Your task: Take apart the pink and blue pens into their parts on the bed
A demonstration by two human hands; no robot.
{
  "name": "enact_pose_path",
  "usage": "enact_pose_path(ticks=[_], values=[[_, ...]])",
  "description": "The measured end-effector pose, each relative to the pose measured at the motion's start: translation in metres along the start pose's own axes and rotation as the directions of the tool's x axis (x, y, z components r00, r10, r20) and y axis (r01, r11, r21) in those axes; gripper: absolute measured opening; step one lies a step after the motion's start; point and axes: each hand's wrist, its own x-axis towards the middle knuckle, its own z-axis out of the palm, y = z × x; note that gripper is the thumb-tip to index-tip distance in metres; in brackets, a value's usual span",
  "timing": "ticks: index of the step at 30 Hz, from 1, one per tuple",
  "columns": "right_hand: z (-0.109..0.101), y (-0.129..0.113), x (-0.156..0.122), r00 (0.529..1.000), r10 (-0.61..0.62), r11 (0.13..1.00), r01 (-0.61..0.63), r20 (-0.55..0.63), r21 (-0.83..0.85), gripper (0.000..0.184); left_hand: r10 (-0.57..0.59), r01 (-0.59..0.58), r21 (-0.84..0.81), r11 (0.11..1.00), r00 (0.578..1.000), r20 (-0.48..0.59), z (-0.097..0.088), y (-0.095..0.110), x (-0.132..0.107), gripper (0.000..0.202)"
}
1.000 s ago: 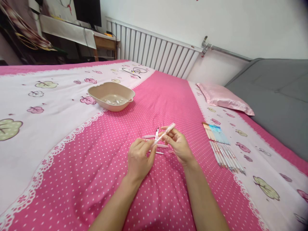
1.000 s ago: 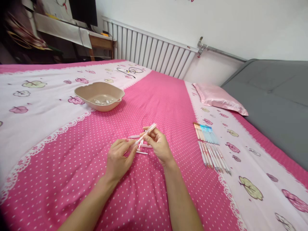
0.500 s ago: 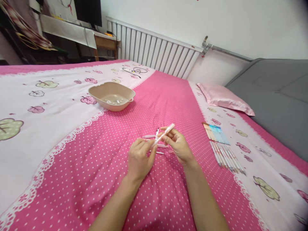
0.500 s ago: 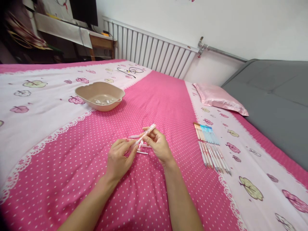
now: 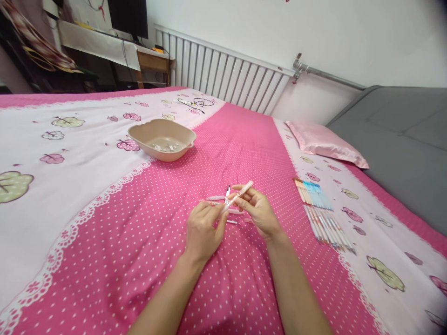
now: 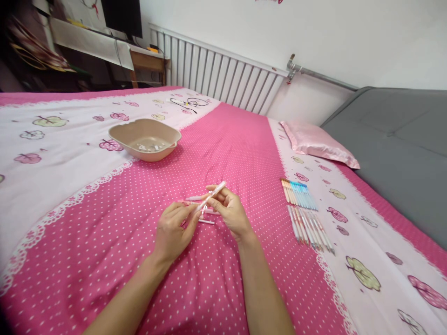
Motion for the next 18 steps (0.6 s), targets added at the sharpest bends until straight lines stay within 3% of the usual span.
enact_pose_path(ticks=[18], values=[[-0.002, 0.0048, 0.0027, 0.998, 0.012, 0.999, -0.015, -0.065, -0.042, 0.027, -0.001, 0.001, -0.002, 1.0, 1.0, 0.008, 0.0002, -0.0001, -0.0002, 0.017]])
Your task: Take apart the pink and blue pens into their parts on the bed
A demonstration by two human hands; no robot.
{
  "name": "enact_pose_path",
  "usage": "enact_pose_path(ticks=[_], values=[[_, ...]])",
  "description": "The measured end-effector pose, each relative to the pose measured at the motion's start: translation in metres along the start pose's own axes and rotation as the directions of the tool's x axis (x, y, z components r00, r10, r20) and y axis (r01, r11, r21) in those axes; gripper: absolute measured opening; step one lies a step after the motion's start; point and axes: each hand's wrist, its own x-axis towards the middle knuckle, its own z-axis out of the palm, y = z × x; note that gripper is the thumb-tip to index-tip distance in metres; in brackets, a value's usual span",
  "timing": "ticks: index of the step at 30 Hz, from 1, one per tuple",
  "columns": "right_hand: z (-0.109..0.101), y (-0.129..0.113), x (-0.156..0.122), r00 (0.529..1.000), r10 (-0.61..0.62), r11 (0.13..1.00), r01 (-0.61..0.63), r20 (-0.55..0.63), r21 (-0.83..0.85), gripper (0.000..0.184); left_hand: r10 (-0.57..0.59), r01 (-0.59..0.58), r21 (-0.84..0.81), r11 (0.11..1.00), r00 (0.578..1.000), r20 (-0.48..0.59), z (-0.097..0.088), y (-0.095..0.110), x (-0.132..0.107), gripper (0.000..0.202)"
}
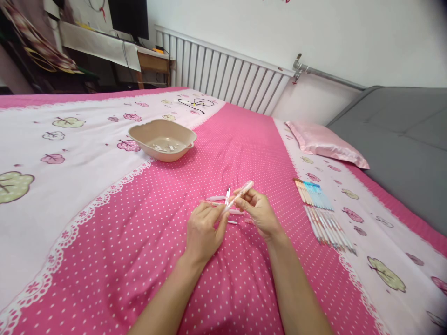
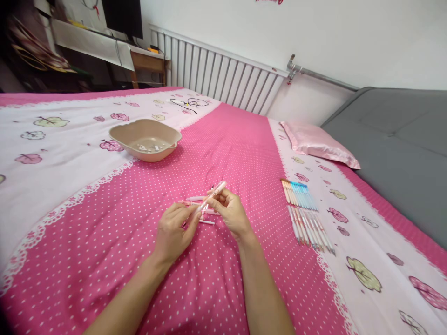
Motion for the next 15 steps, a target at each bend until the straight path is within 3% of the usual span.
enact_pose_path(ticks=[15], values=[[0.0024, -0.0025, -0.0001, 1.0, -0.013, 1.0, 0.012, -0.022, -0.023, 0.029, 0.036, -0.036, -0.003, 0.999, 0.999, -0.032, 0.0003, 0.0001, 0.0008, 0.016]])
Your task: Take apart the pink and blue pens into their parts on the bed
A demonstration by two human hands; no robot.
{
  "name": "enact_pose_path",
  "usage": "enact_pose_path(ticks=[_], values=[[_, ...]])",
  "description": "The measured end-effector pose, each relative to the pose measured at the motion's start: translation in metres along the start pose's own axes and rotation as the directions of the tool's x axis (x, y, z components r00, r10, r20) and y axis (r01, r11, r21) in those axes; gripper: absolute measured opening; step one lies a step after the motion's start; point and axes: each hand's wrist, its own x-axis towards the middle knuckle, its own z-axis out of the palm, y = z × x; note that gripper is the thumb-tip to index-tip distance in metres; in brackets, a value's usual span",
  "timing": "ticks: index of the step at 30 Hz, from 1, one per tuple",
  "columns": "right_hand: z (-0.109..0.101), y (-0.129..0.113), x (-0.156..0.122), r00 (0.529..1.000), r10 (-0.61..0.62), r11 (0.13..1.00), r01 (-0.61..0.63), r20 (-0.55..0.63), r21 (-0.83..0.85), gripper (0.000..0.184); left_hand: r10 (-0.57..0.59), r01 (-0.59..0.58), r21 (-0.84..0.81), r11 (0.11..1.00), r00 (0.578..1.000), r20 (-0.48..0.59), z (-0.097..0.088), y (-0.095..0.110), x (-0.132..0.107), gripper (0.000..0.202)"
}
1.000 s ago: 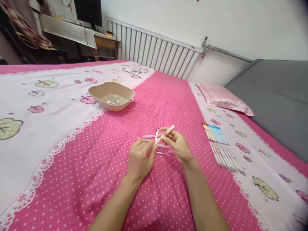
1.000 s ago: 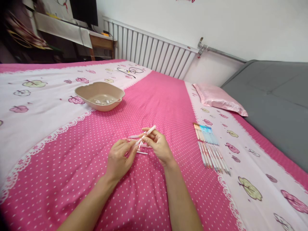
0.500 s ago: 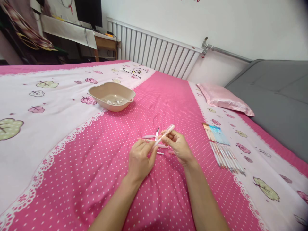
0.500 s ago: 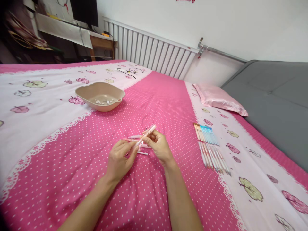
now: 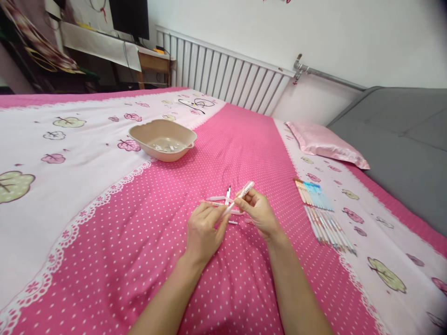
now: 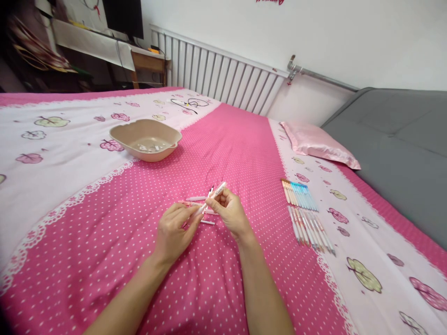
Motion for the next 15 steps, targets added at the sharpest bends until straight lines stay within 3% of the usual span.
enact_pose_path(ticks=[15], values=[[0.0041, -0.0042, -0.0033, 1.0, 0.005, 0.998, -0.006, 0.011, 0.06, 0.03, -0.029, 0.029, -0.042, 0.999, 1.0, -0.002, -0.0006, 0.0015, 0.0007, 0.013]])
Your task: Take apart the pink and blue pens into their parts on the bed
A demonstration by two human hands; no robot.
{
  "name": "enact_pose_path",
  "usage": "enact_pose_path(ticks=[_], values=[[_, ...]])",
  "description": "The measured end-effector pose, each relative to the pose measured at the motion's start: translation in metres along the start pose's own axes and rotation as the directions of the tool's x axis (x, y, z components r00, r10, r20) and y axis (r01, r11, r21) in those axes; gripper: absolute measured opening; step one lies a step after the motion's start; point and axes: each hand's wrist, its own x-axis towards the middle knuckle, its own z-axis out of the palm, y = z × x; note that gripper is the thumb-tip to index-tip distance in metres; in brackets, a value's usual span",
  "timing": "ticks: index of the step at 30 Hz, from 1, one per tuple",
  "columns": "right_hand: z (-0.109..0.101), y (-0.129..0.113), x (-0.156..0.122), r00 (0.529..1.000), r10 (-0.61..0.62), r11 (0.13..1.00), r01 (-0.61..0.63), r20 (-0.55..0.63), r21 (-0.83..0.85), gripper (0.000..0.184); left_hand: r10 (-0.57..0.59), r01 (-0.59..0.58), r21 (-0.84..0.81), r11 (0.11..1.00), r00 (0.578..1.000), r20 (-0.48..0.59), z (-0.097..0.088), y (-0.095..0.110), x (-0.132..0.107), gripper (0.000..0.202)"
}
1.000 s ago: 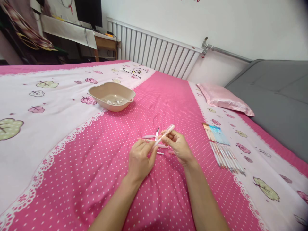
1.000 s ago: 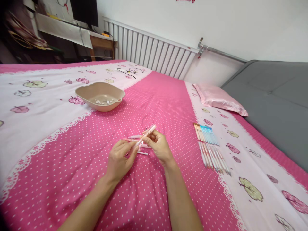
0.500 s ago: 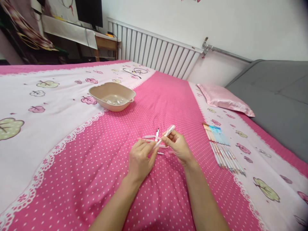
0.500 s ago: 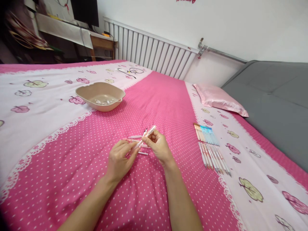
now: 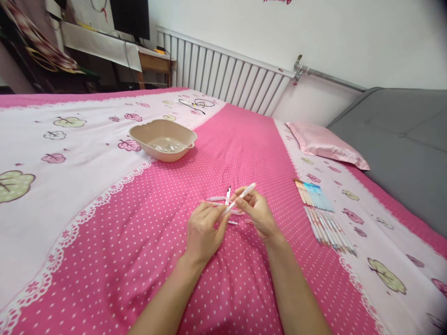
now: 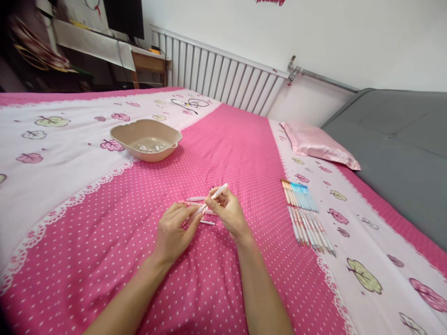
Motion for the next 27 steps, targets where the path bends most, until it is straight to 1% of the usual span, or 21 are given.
enact_pose_path(ticks=[5, 8, 15, 19, 23, 27], values=[[-0.0045, -0.0027, -0.0027, 0.995, -0.02, 0.994, 0.009, 0.099, 0.106, 0.047, -0.014, 0.014, 0.006, 1.0, 1.0, 0.003, 0.0006, -0.0013, -0.0011, 0.015], [-0.0073, -0.0011, -0.0023, 0.993, -0.014, 0.991, -0.002, 0.114, 0.137, 0.048, -0.009, 0.009, 0.011, 1.0, 1.0, 0.01, 0.0009, -0.002, -0.0015, 0.014], [-0.0076, 0.0033, 0.0003, 0.997, 0.001, 0.994, -0.01, 0.076, 0.109, 0.04, -0.002, 0.002, 0.008, 1.0, 1.0, 0.012, 0.0007, -0.0014, -0.0011, 0.014], [-0.0065, 0.0045, 0.001, 0.999, 0.008, 0.998, -0.01, 0.035, 0.068, 0.036, -0.003, 0.003, 0.001, 1.0, 1.0, 0.014, 0.0008, -0.0017, -0.0014, 0.013], [-0.0046, 0.0041, 0.0018, 1.0, 0.017, 0.999, -0.016, -0.011, 0.05, 0.036, -0.003, 0.003, -0.003, 1.0, 1.0, 0.024, 0.0008, -0.0022, -0.0019, 0.014], [-0.0028, 0.0039, 0.0027, 0.999, -0.004, 1.0, 0.005, -0.039, 0.017, 0.035, -0.004, 0.005, -0.004, 1.0, 1.0, 0.024, 0.0008, -0.0022, -0.0022, 0.014]])
